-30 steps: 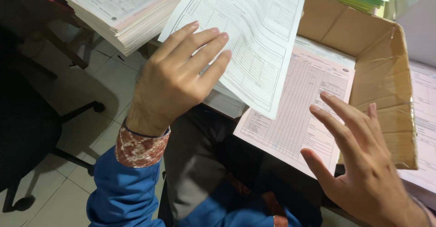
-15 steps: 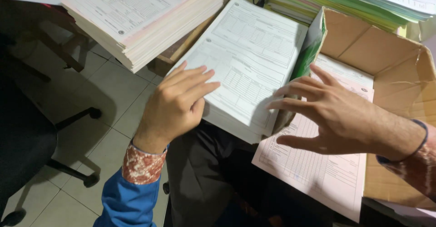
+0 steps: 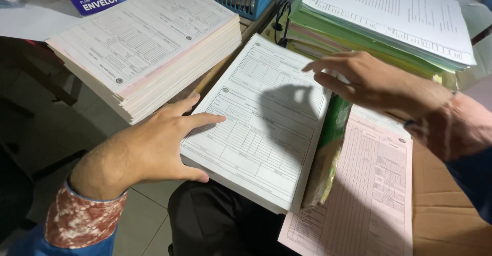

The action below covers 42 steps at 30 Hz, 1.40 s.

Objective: Sorting and organizing various printed forms into piles and boxes

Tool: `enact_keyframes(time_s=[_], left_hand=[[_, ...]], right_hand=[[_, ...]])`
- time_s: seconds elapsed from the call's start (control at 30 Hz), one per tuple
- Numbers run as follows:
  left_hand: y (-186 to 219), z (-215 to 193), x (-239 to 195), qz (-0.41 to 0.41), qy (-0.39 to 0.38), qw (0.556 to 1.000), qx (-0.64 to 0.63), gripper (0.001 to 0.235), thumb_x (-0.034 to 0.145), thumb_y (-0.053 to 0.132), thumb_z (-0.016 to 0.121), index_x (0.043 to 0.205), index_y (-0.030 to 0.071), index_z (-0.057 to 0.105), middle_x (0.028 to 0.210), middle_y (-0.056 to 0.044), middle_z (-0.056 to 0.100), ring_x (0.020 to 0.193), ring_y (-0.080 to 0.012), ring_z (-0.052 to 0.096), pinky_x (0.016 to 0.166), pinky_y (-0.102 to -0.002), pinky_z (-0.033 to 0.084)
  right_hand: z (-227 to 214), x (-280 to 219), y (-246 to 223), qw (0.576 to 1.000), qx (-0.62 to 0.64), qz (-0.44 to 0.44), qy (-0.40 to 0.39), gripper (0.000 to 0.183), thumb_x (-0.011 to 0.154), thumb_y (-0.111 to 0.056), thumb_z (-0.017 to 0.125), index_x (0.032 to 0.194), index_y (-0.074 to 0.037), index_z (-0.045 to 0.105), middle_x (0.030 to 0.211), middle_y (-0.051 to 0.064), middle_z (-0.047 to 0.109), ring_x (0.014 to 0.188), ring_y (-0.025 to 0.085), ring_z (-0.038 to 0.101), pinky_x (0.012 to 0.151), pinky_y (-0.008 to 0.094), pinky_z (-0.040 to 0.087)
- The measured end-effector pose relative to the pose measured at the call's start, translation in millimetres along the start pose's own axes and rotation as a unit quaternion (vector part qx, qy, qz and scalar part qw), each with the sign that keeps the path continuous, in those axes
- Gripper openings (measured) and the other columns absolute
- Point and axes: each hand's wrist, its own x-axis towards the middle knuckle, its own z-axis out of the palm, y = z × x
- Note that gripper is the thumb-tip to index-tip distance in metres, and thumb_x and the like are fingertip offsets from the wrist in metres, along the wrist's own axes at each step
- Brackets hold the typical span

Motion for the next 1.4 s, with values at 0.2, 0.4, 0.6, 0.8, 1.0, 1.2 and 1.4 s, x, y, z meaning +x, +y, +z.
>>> enact_keyframes(time_s=[0.2,0.4,0.6,0.8,1.0,1.2,1.4], left_hand=[[2,1,18,-0.086,-0.07,0.993,0.046,0.112,0.066,0.035,0.105,0.155,0.048,0.038,0.171,-0.002,0.018,0.153,-0.0317,0.026,0.115,-0.058,0.042],[-11,3,33,-0.063,-0.055,0.995,0.052,0.113,0.058,0.036,0.111,0.15,0.039,0.047,0.165,-0.003,0.031,0.152,-0.0235,0.031,0.114,-0.054,0.042],[8,-7,22,-0.024,-0.032,0.999,0.036,0.114,0.052,0.036,0.112,0.148,0.028,0.051,0.151,0.007,0.055,0.136,-0.0188,0.055,0.11,-0.045,0.051],[98,44,-25,0.322,0.315,0.886,0.108,0.085,0.067,0.043,0.094,0.137,0.008,0.06,0.14,-0.022,0.063,0.123,-0.0335,0.065,0.106,-0.046,0.054],[152,206,-13,0.544,0.357,0.74,0.171,0.012,0.107,0.016,0.062,0.116,0.009,0.067,0.094,-0.008,0.071,0.093,-0.0204,0.071,0.072,-0.028,0.056],[166,202,-9,0.468,0.302,0.806,0.198,0.017,0.077,0.009,0.06,0.064,0.019,0.054,0.062,-0.006,0.052,0.056,-0.0227,0.046,0.052,-0.035,0.036],[185,161,-21,0.434,0.345,0.821,0.135,0.016,0.101,0.0,0.06,0.111,-0.002,0.072,0.076,-0.004,0.056,0.063,-0.0189,0.054,0.055,-0.032,0.046]], right_hand=[[12,59,55,0.978,-0.06,0.179,-0.092,0.054,0.107,-0.037,0.036,0.158,-0.021,0.039,0.126,0.013,0.071,0.089,0.026,0.077,0.098,0.047,0.058],[26,63,66,0.955,-0.019,0.271,-0.116,0.054,0.108,-0.025,0.029,0.162,-0.03,0.03,0.122,0.014,0.069,0.084,0.031,0.075,0.062,0.042,0.068],[13,55,48,0.955,-0.039,0.274,-0.107,0.062,0.1,-0.02,0.032,0.161,-0.029,0.033,0.124,0.018,0.067,0.101,0.035,0.067,0.079,0.049,0.057],[0,4,46,0.986,-0.138,0.035,0.082,0.05,0.105,-0.012,0.036,0.153,0.001,0.043,0.121,0.033,0.066,0.083,0.041,0.069,0.063,0.055,0.058],[-13,-99,-15,0.94,-0.304,0.006,0.151,0.017,0.109,-0.021,0.055,0.118,-0.008,0.062,0.094,0.008,0.07,0.074,0.03,0.066,0.067,0.049,0.052],[36,-203,-68,0.952,-0.25,0.14,-0.11,0.064,0.094,-0.067,0.051,0.146,-0.029,0.05,0.134,0.001,0.066,0.123,0.022,0.065,0.112,0.069,0.036],[77,-260,-76,0.969,-0.241,0.056,-0.027,0.08,0.091,-0.077,0.058,0.151,-0.026,0.047,0.134,0.008,0.064,0.114,0.027,0.065,0.106,0.069,0.033]])
